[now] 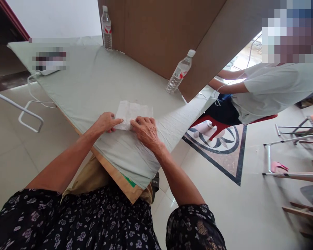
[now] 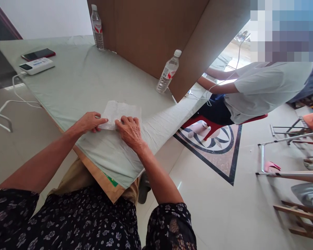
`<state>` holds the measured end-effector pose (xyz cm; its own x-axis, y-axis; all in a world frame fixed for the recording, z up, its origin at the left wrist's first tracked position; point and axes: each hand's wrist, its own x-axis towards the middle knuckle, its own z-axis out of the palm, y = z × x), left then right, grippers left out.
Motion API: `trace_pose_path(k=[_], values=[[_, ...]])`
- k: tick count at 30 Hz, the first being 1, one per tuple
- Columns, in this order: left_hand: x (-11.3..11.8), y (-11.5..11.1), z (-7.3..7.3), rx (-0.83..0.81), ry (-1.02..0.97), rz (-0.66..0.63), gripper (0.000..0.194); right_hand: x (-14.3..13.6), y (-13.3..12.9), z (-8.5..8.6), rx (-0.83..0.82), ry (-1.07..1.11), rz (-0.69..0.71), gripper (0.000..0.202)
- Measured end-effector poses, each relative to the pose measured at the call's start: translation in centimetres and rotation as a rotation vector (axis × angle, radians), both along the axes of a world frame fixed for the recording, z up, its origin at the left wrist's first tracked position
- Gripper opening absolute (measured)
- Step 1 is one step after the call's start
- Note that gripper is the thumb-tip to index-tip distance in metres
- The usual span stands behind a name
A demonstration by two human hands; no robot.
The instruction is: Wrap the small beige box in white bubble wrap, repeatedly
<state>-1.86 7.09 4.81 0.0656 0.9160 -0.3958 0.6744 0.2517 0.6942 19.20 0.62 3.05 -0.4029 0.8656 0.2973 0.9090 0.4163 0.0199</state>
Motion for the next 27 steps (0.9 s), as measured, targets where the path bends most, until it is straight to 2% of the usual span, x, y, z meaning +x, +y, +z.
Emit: trace_pose_path(k=[3, 5, 9, 16, 20, 24, 27], values=[[0.6, -0.1, -0.7, 0.041, -0.219, 0.096, 0.038, 0.0, 0.0, 0.2, -0.008, 0.006, 0.006, 0.028], [1.0, -0.2, -1.0, 0.047, -0.331, 0.132, 0.029, -0.1, 0.0, 0.3, -0.013, 0.013, 0.011, 0.028], [1.9, -0.3, -1.1, 0.037, -0.419, 0.13, 0.02, -0.2, 0.0, 0.6, -0.018, 0.011, 0.018, 0.028], [4.2, -0.4, 0.2, 0.014, -0.533, 0.174, 0.012, -0.4, 0.1, 0.7, -0.031, -0.002, 0.008, 0.026], [4.9, -0.5, 0.7, -0.017, -0.602, 0.137, 0.012, -0.3, -0.1, 1.2, -0.043, 0.052, 0.018, 0.029], [4.8, -0.5, 1.1, -0.046, -0.634, 0.041, 0.006, -0.1, -0.2, 1.7, -0.073, 0.077, 0.018, 0.027], [4.5, -0.5, 1.0, -0.008, -0.594, -0.045, 0.014, -0.1, -0.1, 1.6, -0.091, 0.094, 0.022, 0.029]])
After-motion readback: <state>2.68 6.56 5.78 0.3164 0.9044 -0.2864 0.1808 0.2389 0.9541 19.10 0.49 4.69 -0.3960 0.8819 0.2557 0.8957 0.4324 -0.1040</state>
